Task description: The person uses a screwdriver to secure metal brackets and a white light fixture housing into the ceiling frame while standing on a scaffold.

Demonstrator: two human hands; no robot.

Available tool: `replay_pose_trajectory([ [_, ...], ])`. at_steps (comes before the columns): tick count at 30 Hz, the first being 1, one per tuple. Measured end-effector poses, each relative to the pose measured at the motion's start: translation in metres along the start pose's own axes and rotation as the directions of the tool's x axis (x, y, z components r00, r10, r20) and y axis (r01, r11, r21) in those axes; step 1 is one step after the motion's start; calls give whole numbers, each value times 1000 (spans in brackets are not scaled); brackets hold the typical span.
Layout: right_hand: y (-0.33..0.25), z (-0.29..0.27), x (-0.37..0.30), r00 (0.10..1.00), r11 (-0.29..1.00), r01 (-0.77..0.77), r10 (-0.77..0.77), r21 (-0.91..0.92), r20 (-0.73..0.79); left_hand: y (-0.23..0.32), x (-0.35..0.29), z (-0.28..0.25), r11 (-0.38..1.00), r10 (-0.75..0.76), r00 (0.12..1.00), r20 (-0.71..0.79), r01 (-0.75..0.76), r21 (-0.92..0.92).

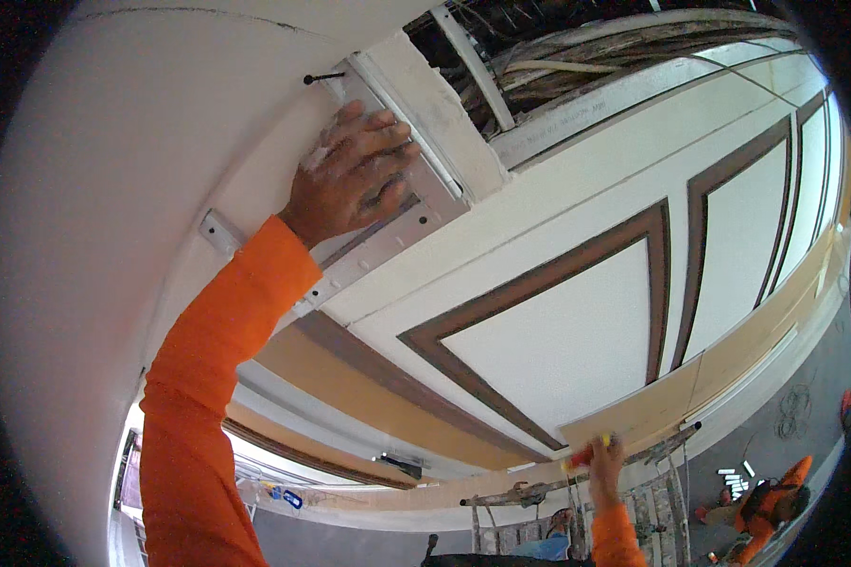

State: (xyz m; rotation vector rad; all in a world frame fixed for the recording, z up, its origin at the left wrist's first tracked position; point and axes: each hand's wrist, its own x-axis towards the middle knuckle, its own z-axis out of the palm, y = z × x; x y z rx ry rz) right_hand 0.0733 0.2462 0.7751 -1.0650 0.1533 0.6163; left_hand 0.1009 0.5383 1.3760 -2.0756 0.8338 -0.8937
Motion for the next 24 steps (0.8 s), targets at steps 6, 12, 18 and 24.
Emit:
replay_pose_trajectory([
  [6,179,-183,-98,851,913,-385,295,-133,-435,24,-13,7,986,-161,987,-8,161,44],
  [12,221,-272,-142,710,773,-586,345,-243,-614,53,-20,12,969,-245,969,45,246,-19],
  [18,224,-294,-152,656,719,-644,341,-263,-674,68,-19,15,948,-314,945,89,307,80],
  [24,229,-295,-153,617,715,-658,331,-236,-714,66,-25,21,944,-323,943,79,314,101],
])
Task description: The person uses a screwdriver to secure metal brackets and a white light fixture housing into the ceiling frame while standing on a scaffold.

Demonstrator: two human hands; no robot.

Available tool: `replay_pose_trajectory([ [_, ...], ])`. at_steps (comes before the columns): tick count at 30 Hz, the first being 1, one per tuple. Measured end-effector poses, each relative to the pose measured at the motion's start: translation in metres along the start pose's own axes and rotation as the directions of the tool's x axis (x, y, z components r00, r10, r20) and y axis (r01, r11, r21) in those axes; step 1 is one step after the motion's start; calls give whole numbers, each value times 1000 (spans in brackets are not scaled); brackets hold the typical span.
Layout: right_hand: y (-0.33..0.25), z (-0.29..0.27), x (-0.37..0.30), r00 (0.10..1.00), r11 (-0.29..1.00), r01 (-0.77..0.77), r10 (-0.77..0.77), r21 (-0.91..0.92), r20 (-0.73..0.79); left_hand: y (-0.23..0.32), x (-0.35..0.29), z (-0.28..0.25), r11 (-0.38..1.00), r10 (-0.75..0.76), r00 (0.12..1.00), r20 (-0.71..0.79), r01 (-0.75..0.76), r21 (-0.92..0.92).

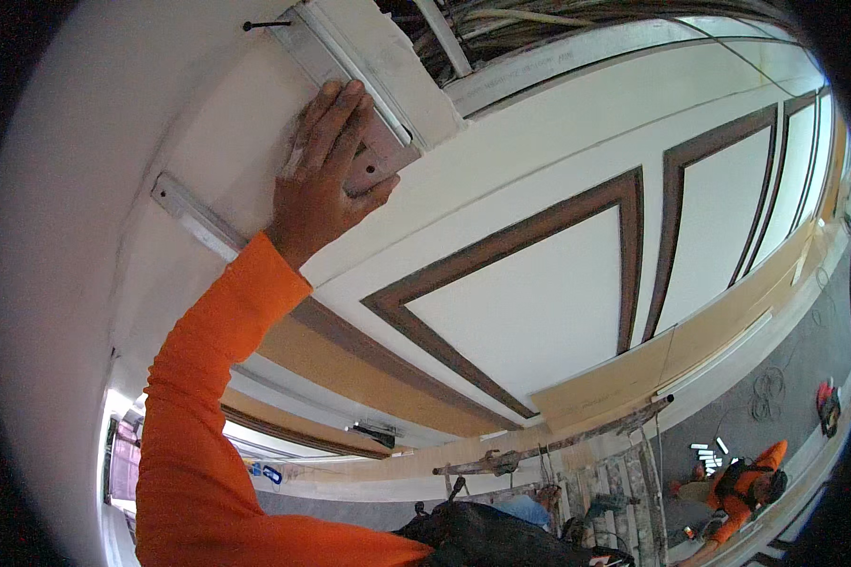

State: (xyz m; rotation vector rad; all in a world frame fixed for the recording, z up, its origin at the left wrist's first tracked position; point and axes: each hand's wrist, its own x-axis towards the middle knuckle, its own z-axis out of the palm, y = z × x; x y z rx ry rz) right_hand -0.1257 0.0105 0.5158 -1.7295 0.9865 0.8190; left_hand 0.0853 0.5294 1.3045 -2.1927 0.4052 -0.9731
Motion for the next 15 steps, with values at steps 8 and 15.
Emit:
replay_pose_trajectory([
  [8,8,8,16,998,999,20,-17,49,-61,-2,12,-3,1000,22,999,-49,-23,-12],
  [15,-40,32,62,963,944,262,-243,200,-116,-16,24,-24,976,139,987,78,-150,160],
])
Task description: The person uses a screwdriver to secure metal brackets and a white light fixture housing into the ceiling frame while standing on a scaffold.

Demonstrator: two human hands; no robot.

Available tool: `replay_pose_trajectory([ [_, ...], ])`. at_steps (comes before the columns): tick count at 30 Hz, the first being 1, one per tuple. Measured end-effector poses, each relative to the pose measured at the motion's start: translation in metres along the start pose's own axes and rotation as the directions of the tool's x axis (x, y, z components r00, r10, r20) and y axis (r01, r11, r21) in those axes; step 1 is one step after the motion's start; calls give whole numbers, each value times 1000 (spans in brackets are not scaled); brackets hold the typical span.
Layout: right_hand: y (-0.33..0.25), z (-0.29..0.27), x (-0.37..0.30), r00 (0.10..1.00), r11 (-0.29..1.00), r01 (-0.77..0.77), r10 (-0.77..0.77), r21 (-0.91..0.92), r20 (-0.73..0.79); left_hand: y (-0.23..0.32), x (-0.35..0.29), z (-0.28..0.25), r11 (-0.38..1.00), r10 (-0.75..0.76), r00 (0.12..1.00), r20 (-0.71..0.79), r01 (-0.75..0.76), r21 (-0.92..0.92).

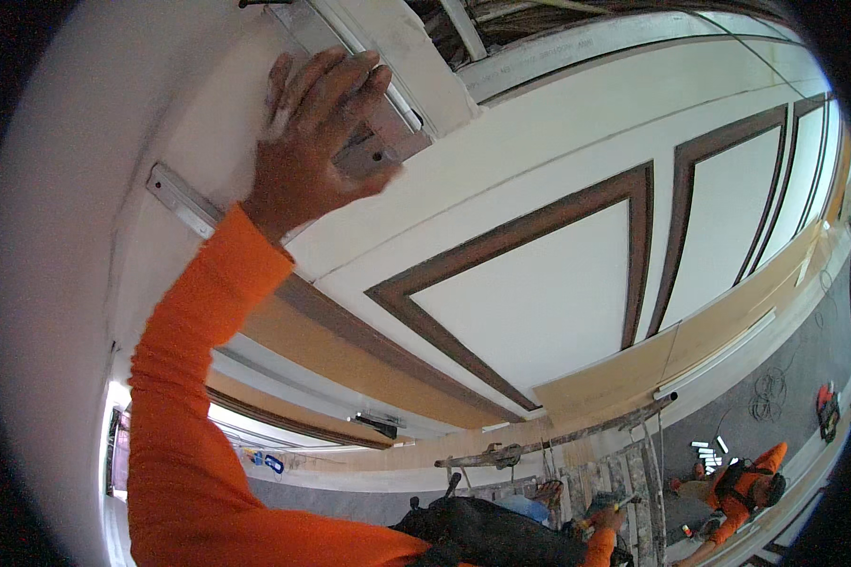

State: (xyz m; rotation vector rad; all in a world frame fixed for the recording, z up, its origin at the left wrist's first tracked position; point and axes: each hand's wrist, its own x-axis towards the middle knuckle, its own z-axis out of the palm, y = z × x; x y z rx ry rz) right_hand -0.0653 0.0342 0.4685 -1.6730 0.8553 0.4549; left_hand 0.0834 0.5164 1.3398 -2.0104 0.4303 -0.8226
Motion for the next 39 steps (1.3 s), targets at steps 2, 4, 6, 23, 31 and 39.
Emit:
replay_pose_trajectory([
  [2,-48,14,-2,994,990,4,-20,144,106,-19,5,-7,983,142,983,119,-155,102],
  [4,-133,38,-28,963,936,-50,-47,348,265,-41,23,-15,924,293,923,248,-340,174],
  [6,-220,59,-66,905,865,-112,-115,489,410,-55,37,-15,907,353,880,317,-406,116],
  [23,-314,162,-120,687,868,357,-495,346,532,-59,46,-12,927,374,866,333,-357,-114],
  [31,-269,100,-80,774,867,62,-354,494,525,-30,0,4,968,162,973,167,-189,165],
  [39,29,-92,3,971,958,-235,240,168,-12,17,16,17,928,12,968,249,-104,357],
])
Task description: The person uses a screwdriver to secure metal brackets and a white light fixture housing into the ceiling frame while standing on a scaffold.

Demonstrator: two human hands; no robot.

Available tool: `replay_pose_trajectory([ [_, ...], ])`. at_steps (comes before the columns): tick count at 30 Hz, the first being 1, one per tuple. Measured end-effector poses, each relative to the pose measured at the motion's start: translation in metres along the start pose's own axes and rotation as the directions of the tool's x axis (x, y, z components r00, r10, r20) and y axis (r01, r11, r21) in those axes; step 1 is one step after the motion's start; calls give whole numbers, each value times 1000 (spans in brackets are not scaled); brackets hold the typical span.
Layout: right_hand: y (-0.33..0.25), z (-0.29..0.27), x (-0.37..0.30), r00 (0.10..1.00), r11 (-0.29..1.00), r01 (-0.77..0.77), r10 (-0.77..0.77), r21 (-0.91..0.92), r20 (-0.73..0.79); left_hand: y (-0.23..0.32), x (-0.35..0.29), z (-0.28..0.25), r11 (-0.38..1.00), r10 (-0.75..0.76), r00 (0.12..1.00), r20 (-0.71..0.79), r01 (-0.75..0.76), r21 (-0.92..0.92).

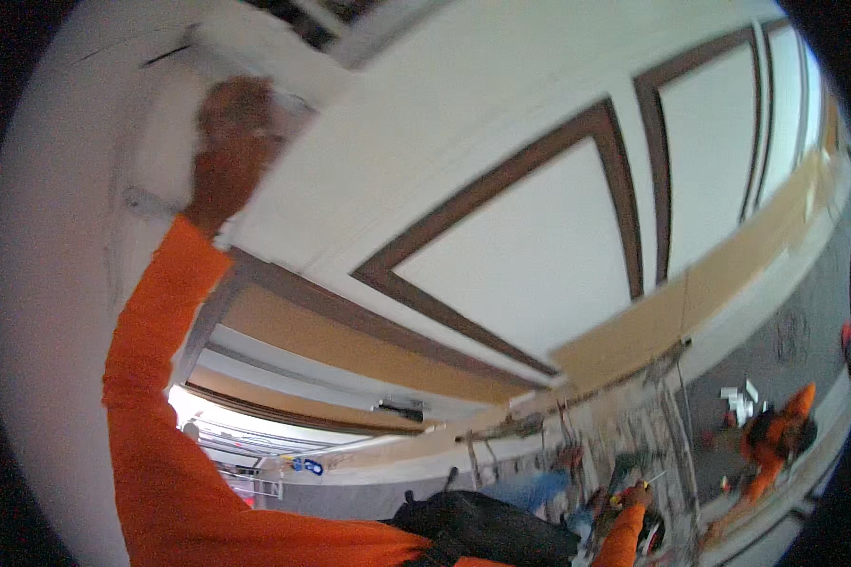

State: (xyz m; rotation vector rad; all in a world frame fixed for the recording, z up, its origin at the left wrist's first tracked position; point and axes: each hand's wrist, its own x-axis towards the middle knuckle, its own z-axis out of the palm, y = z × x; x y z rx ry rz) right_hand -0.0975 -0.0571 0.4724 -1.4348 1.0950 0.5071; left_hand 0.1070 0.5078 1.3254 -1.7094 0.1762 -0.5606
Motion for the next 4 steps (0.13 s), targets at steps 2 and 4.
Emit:
replay_pose_trajectory([
  [2,59,-66,9,991,954,-80,45,-289,-125,8,-52,35,999,8,996,86,-4,-44],
  [4,103,-106,0,978,860,-156,66,-485,-199,-22,-92,29,999,-14,997,82,18,-44],
])
